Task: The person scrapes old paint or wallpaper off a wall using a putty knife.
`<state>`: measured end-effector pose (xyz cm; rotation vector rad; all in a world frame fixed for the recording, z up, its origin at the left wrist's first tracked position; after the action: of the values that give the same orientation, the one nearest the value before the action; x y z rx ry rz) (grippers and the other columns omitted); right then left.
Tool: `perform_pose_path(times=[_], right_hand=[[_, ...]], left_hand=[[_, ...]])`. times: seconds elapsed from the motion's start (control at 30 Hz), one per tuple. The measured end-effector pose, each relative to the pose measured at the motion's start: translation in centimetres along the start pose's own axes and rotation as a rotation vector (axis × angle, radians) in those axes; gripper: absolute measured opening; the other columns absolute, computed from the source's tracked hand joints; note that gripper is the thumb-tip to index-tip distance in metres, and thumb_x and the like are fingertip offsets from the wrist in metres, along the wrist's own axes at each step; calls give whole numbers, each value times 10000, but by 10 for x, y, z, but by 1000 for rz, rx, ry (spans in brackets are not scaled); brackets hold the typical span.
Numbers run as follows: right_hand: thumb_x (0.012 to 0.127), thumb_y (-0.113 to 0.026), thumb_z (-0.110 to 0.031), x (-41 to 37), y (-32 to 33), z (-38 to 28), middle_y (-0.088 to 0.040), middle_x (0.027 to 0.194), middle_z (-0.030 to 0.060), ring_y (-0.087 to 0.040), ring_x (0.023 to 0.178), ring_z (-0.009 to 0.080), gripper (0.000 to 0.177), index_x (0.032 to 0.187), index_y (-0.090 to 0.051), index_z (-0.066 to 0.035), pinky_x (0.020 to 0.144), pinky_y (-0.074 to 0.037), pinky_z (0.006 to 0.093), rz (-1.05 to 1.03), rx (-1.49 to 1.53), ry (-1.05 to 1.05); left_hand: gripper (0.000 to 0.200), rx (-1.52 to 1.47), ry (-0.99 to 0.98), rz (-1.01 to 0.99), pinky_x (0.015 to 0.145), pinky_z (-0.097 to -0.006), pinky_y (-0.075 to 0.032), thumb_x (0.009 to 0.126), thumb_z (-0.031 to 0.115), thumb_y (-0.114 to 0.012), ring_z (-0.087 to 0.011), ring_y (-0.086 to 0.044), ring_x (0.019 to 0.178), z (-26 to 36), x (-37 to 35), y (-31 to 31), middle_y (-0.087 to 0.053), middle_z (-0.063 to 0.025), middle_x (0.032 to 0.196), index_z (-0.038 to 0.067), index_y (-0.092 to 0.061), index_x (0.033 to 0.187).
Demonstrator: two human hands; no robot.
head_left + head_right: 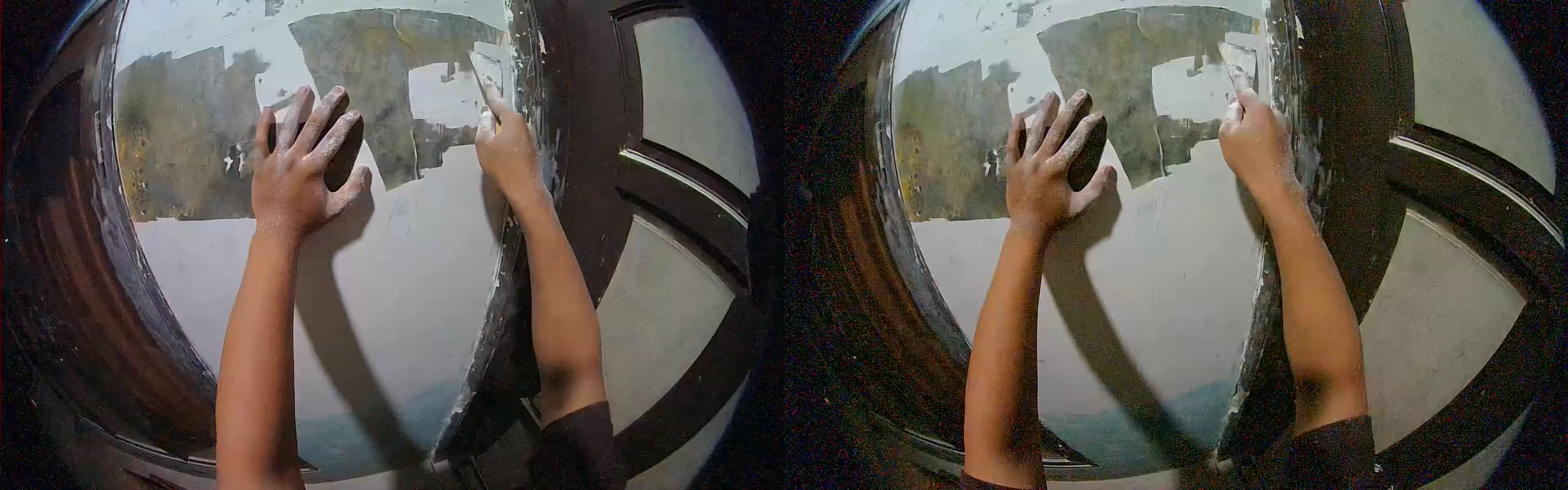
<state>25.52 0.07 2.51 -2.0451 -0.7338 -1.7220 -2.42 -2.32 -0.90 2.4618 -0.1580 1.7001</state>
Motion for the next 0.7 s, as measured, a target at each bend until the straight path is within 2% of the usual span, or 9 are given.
perform_pose_path(times=[0.03, 0.17, 0.27, 0.3, 0.4, 0.43, 0.57, 0.67, 0.7], right_hand=[[1002, -507, -147, 2, 7, -4, -699, 1025, 337, -682, 986, 522, 430, 1399, -634, -38, 877, -553, 557, -72, -50, -73], [983, -546, -179, -24, 13, -12, -690, 1140, 339, -666, 1098, 508, 401, 1341, -683, -62, 965, -523, 542, -194, -112, -275], [1018, -509, -173, -13, 14, -6, -702, 1025, 336, -681, 1004, 526, 375, 1324, -666, -24, 896, -544, 565, -101, -116, -126], [1018, -515, -179, 3, 10, 3, -705, 1049, 333, -680, 1008, 528, 325, 1234, -689, -10, 900, -548, 560, -70, -41, -101], [1013, -525, -177, 19, 12, 1, -702, 1074, 335, -681, 1013, 526, 313, 1218, -691, -9, 902, -553, 548, -121, -84, -135], [1002, -550, -187, 8, 12, 1, -685, 1217, 321, -665, 1149, 481, 466, 1446, -616, -62, 996, -522, 481, -153, -114, -189], [1023, -541, -208, -29, 18, -8, -689, 1215, 315, -669, 1144, 482, 474, 1480, -597, -95, 1005, -519, 484, -242, -84, -285], [1015, -533, -184, 1, 6, 14, -694, 975, 335, -679, 943, 526, 307, 1228, -701, -38, 844, -542, 588, -15, -77, -9], [1015, -533, -184, 4, 8, 12, -694, 975, 335, -679, 943, 526, 307, 1228, -701, -38, 844, -542, 588, -9, -79, -9]], left_hand=[[649, 10, 2, -7, 1305, -548, -168, 850, 554, -711, -268, -368, 1559, 0, 0, 0, -453, 71, 1659, 342, -636, 1459], [649, 28, 10, -22, 1305, -540, -166, 852, 560, -705, -266, -359, 1564, 1, -1, -1, -451, 66, 1661, 338, -636, 1458], [639, 21, 9, -6, 1303, -537, -169, 856, 561, -701, -267, -361, 1563, 2, -1, 0, -455, 62, 1659, 333, -642, 1451], [632, 4, 0, 10, 1302, -535, -169, 863, 567, -694, -267, -362, 1563, 1, -1, 0, -459, 61, 1657, 329, -646, 1446], [634, 17, -9, 3, 1300, -535, -170, 866, 576, -692, -267, -364, 1562, 1, -1, 1, -463, 57, 1655, 328, -645, 1448], [644, 38, -5, -17, 1304, -544, -156, 880, 600, -659, -272, -351, 1569, 1, -1, 1, -455, 49, 1660, 332, -631, 1464], [673, 111, -44, -48, 1304, -584, -129, 897, 635, -599, -294, -281, 1599, 0, 1, -6, -381, 46, 1702, 369, -575, 1514], [700, 93, -109, -81, 1299, -623, -144, 872, 658, -603, -280, -265, 1598, -4, 13, -3, -355, 79, 1703, 417, -533, 1526], [700, 93, -112, -75, 1299, -623, -144, 872, 658, -603, -280, -265, 1598, -3, 15, -3, -355, 79, 1703, 417, -533, 1526]])
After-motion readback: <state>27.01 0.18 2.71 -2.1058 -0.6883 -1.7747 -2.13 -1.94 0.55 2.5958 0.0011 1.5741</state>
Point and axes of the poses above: each hand's wrist, its own x-axis towards the middle knuckle, its own y-axis out of the back of the hand, z = x × y, the point moved 3 cm from there along x, towards the middle knuckle
